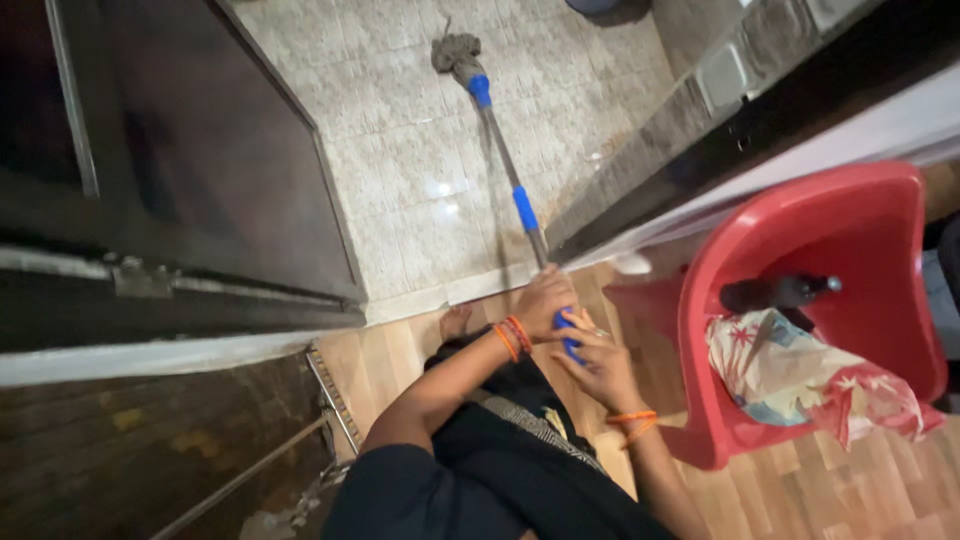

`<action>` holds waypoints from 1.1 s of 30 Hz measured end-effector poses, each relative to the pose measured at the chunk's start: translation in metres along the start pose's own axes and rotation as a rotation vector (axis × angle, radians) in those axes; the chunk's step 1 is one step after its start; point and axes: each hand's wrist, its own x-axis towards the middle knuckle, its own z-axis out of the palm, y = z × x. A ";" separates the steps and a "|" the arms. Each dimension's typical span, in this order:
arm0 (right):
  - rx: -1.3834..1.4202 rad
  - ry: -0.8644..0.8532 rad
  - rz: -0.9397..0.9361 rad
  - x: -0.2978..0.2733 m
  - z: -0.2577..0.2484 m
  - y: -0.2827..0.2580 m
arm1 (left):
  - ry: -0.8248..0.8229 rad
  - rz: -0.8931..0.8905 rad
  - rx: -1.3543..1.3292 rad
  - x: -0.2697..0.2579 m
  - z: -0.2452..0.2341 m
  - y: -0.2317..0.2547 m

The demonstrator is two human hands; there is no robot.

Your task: The person mops a tiled floor using a blue-handled mop. They move the mop back and forth in a repetitive motion, cleaning the area near a red plastic chair and a dark door.

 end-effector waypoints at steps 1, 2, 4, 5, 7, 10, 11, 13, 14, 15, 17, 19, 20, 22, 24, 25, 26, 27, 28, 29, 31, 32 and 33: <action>0.024 0.037 0.006 -0.004 -0.023 -0.027 | -0.016 -0.022 -0.037 0.013 -0.002 0.029; 0.046 0.074 0.012 -0.006 -0.046 -0.054 | -0.032 -0.042 -0.074 0.025 -0.006 0.057; 0.055 0.113 -0.090 -0.007 -0.081 -0.100 | 0.013 0.079 -0.114 0.044 -0.015 0.106; 0.106 0.135 -0.127 -0.009 -0.091 -0.119 | 0.035 0.138 -0.135 0.050 -0.020 0.128; 0.205 0.183 -0.206 -0.012 -0.102 -0.141 | 0.020 0.265 -0.299 0.055 -0.033 0.158; 0.596 0.279 -0.519 -0.009 -0.083 -0.143 | -0.002 0.340 -0.340 0.056 -0.039 0.178; 0.590 0.314 -0.558 -0.006 -0.077 -0.138 | -0.008 0.339 -0.324 0.054 -0.038 0.178; 0.582 0.377 -0.624 -0.001 -0.068 -0.129 | -0.024 0.326 -0.294 0.053 -0.038 0.168; 0.563 0.370 -0.623 0.002 -0.067 -0.124 | -0.032 0.315 -0.281 0.051 -0.039 0.163; 0.544 0.363 -0.623 0.008 -0.065 -0.119 | -0.022 0.325 -0.282 0.051 -0.039 0.155; 0.513 0.281 -0.548 0.020 -0.065 -0.111 | -0.002 0.347 -0.284 0.056 -0.043 0.133; 0.484 0.135 -0.407 0.034 -0.065 -0.102 | 0.040 0.358 -0.262 0.063 -0.050 0.106; 0.475 0.165 -0.393 0.044 -0.058 -0.096 | 0.060 0.364 -0.253 0.067 -0.053 0.092; 0.456 0.223 -0.364 0.064 -0.039 -0.077 | 0.115 0.332 -0.191 0.072 -0.061 0.064; 0.373 0.238 -0.366 0.084 -0.018 -0.050 | 0.171 0.328 -0.138 0.077 -0.071 0.026; 0.235 0.221 -0.340 0.094 -0.008 -0.035 | 0.200 0.339 -0.114 0.080 -0.076 0.002; 0.098 0.203 -0.313 0.104 0.000 -0.019 | 0.178 0.278 -0.092 0.084 -0.081 -0.025; -0.010 0.170 -0.159 0.114 0.012 -0.005 | 0.154 0.218 -0.071 0.086 -0.084 -0.051; -0.118 0.135 -0.006 0.126 0.027 0.009 | 0.139 0.136 0.082 0.086 -0.083 -0.073; -0.020 0.198 -0.098 0.140 0.044 0.024 | 0.123 0.054 0.235 0.084 -0.082 -0.095; 0.053 0.205 -0.123 0.159 0.065 0.058 | 0.093 -0.143 0.106 0.083 -0.085 -0.143; 0.026 0.151 -0.055 0.163 0.072 0.075 | 0.065 -0.124 0.149 0.080 -0.084 -0.165; -0.001 0.097 0.013 0.161 0.080 0.092 | 0.037 -0.106 0.191 0.075 -0.082 -0.185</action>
